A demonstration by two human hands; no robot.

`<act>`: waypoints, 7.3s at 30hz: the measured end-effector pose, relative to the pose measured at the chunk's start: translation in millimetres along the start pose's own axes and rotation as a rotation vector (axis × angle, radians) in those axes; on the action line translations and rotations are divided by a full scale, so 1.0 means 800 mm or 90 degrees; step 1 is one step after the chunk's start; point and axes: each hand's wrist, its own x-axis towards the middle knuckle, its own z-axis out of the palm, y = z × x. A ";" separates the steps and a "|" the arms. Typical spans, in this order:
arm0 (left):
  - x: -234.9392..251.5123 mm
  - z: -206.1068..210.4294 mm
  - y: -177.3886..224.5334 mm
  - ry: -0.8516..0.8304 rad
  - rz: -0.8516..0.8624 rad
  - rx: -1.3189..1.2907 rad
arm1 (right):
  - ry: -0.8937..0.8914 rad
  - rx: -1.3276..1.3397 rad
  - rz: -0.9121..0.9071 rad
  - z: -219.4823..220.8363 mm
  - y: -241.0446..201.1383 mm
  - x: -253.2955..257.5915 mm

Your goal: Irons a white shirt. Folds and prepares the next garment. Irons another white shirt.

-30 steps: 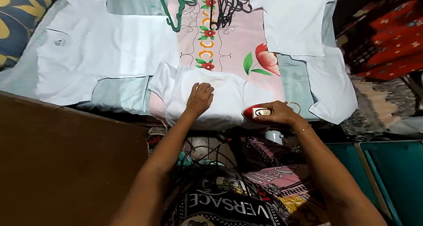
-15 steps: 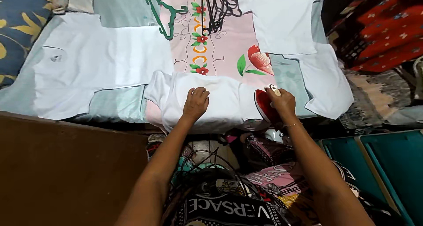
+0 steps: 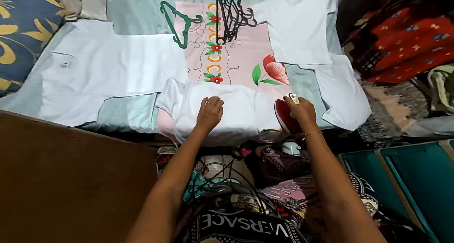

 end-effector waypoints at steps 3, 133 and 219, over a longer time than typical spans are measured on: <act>0.002 0.003 -0.001 0.013 0.005 0.007 | 0.028 0.003 0.020 0.001 -0.004 0.000; 0.086 -0.007 0.127 -0.277 0.054 -0.108 | -0.072 0.163 -0.027 0.052 -0.019 0.018; 0.106 0.009 0.017 -0.053 0.021 -0.143 | 0.000 0.249 0.015 0.035 -0.050 0.028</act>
